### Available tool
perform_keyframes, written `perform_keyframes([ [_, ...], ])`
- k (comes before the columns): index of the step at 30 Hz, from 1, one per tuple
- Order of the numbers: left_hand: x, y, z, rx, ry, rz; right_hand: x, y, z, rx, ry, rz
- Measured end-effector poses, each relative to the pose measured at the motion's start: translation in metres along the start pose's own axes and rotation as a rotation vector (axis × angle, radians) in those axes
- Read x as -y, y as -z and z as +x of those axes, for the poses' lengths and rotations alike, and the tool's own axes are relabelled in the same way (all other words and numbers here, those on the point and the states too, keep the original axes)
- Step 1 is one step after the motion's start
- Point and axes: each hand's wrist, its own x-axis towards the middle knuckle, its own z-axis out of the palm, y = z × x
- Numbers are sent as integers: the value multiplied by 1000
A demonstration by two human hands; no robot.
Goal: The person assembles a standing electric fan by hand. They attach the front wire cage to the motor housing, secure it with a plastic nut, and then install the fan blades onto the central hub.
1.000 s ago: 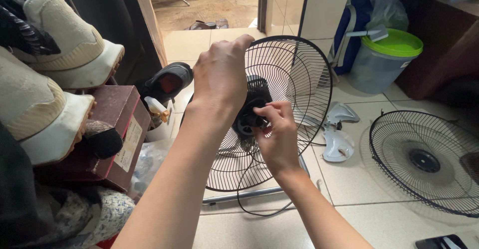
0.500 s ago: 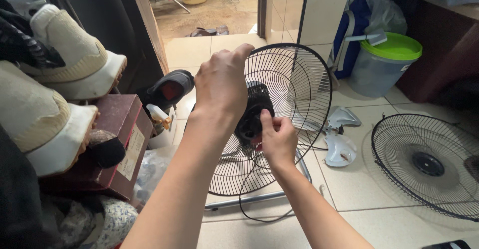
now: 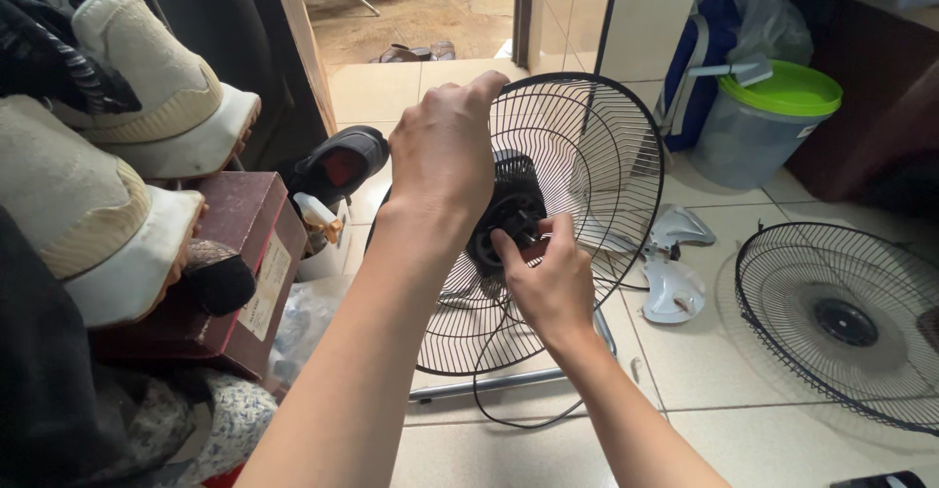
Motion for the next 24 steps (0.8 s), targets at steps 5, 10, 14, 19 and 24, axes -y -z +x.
perform_keyframes([
  [5,-3,-1,2,30,17,13,3,10,8,90,82,-37],
  [10,-5,-2,4,16,4,28,0,10,11,37,210,-49],
  [14,-5,-4,4,-11,-12,22,0,12,7,-38,428,-49],
  [19,-6,-3,9,2,13,21,7,22,12,-1,383,-53],
  [24,-7,1,8,29,38,7,5,27,15,-3,471,-78],
])
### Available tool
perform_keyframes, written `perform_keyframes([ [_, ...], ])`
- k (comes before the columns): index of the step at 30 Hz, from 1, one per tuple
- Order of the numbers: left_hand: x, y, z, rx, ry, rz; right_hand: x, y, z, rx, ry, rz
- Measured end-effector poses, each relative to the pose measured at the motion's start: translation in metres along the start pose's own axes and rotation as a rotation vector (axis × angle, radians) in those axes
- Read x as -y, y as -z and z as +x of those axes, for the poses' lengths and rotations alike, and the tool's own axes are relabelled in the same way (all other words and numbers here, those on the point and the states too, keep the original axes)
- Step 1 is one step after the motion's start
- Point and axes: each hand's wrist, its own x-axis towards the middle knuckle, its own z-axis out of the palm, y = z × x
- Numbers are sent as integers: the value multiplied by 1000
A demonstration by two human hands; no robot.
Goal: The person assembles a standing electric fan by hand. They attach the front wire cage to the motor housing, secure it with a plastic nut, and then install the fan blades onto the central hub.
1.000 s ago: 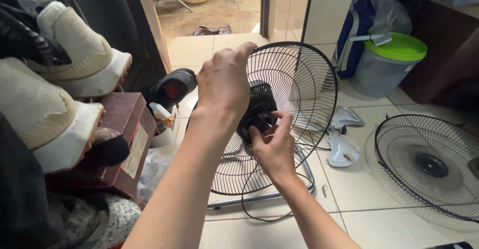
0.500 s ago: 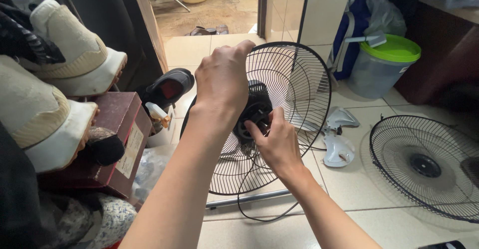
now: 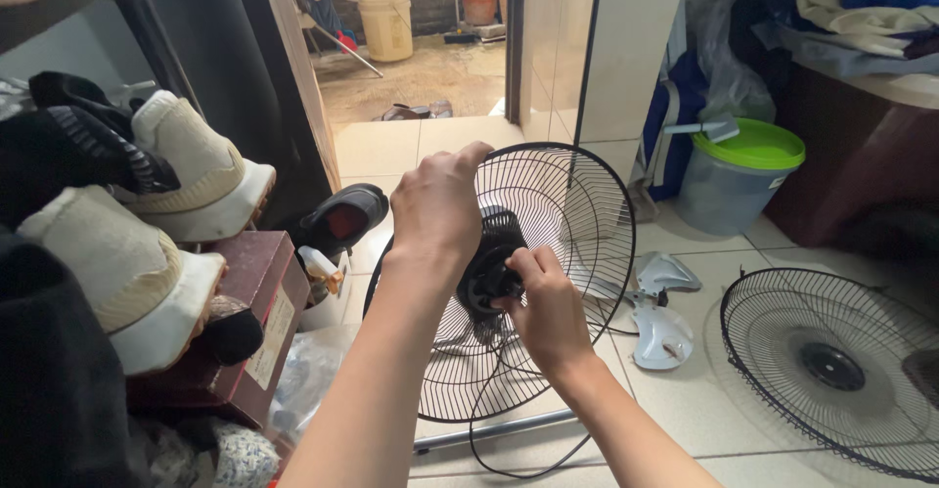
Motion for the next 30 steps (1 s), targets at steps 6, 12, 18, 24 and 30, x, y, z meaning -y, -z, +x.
perform_keyframes([
  [6,-1,2,0,22,10,14,-9,-5,1,16,-266,49],
  [12,-2,3,0,31,14,23,-22,-27,6,137,-799,347],
  [18,-2,0,0,10,8,15,-22,-26,4,148,-620,106],
  [24,1,-3,0,-11,-14,23,-11,-21,-8,-101,-3,22],
  [30,1,-3,-1,-23,-17,14,-6,-28,10,-10,-709,294],
])
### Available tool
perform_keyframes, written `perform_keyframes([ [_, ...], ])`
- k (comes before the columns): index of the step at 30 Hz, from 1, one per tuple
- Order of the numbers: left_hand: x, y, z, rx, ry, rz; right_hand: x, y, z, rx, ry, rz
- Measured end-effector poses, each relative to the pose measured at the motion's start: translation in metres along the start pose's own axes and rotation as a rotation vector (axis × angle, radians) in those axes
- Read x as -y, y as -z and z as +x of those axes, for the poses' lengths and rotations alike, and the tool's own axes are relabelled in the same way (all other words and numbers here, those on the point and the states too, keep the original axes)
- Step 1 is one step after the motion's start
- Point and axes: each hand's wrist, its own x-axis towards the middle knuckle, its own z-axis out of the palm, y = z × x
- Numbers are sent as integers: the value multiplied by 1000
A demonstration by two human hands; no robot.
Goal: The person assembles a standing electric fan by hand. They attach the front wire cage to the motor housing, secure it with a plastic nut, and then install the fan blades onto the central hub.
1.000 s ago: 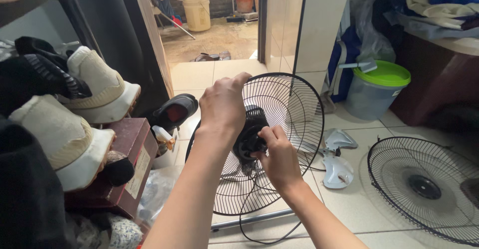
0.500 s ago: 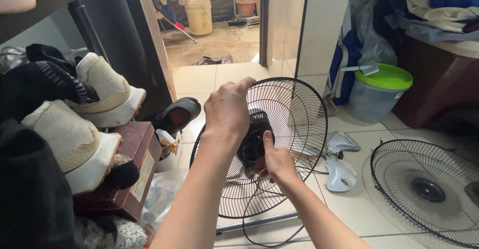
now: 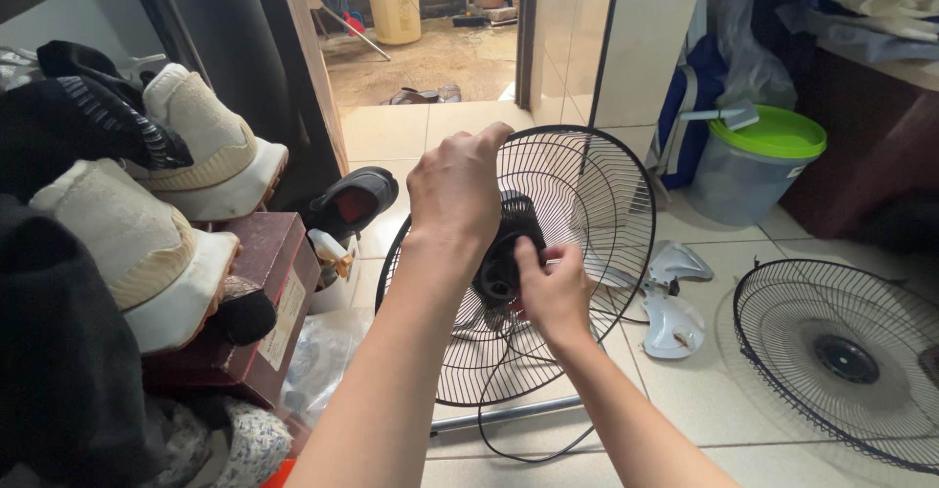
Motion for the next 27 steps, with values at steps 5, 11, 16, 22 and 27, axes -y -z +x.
perform_keyframes([
  [5,1,-4,-4,-61,-39,51,3,6,-13,155,35,90],
  [11,1,-12,-8,-175,-106,181,-23,-2,-10,-27,355,-191],
  [16,-1,-16,-8,-209,-110,203,-15,-3,7,263,-291,-36],
  [22,4,-23,-5,-207,-105,171,-21,8,-15,-46,427,-477],
  [27,9,-29,-5,-284,-144,175,-16,4,-7,102,111,-369],
])
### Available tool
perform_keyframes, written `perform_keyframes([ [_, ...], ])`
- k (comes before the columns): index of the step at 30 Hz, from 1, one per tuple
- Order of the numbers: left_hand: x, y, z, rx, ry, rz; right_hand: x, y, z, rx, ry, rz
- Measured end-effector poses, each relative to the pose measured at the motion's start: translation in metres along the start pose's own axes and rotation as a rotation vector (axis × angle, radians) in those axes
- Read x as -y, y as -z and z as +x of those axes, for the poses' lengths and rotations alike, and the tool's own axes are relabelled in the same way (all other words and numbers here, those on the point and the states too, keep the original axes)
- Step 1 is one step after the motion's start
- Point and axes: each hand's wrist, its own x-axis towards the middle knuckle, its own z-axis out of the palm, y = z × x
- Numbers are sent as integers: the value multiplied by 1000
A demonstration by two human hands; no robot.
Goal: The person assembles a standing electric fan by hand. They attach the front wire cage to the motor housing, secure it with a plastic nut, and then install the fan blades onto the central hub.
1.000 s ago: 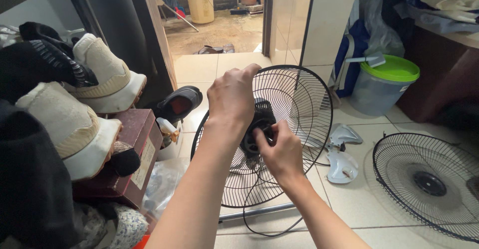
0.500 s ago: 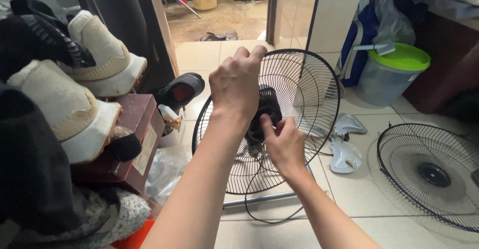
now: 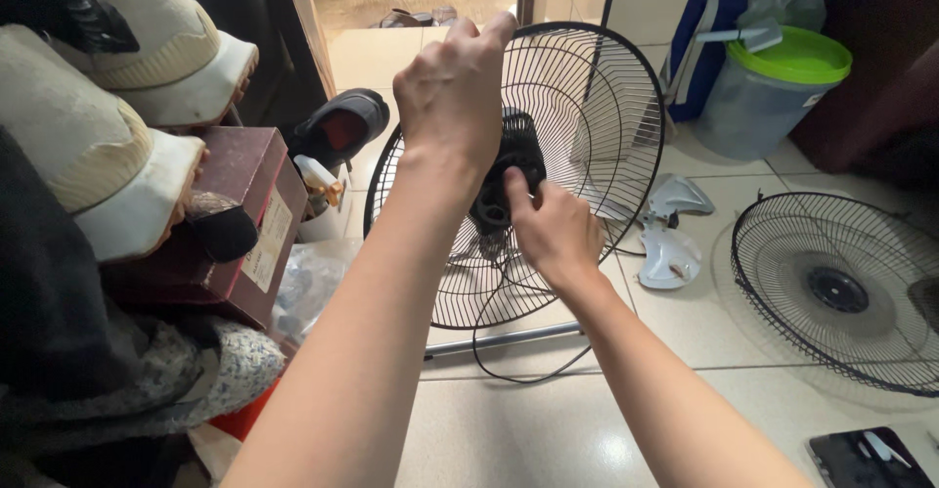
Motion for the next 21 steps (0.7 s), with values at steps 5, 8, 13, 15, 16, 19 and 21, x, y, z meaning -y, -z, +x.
perform_keyframes([
  [5,-2,-2,3,97,41,17,-3,-3,23,531,-619,727],
  [8,-2,1,2,70,23,24,-2,-4,9,161,-332,383],
  [13,-2,1,1,63,23,22,-10,0,-8,-156,303,-170],
  [15,-1,0,0,72,30,14,-10,-6,0,-17,73,0],
  [16,-2,0,1,65,28,22,-8,-10,9,93,-117,161],
  [19,-2,-1,1,64,25,43,-12,-14,30,424,-540,644],
  [21,-1,-2,2,78,28,49,-14,-14,32,475,-584,693],
])
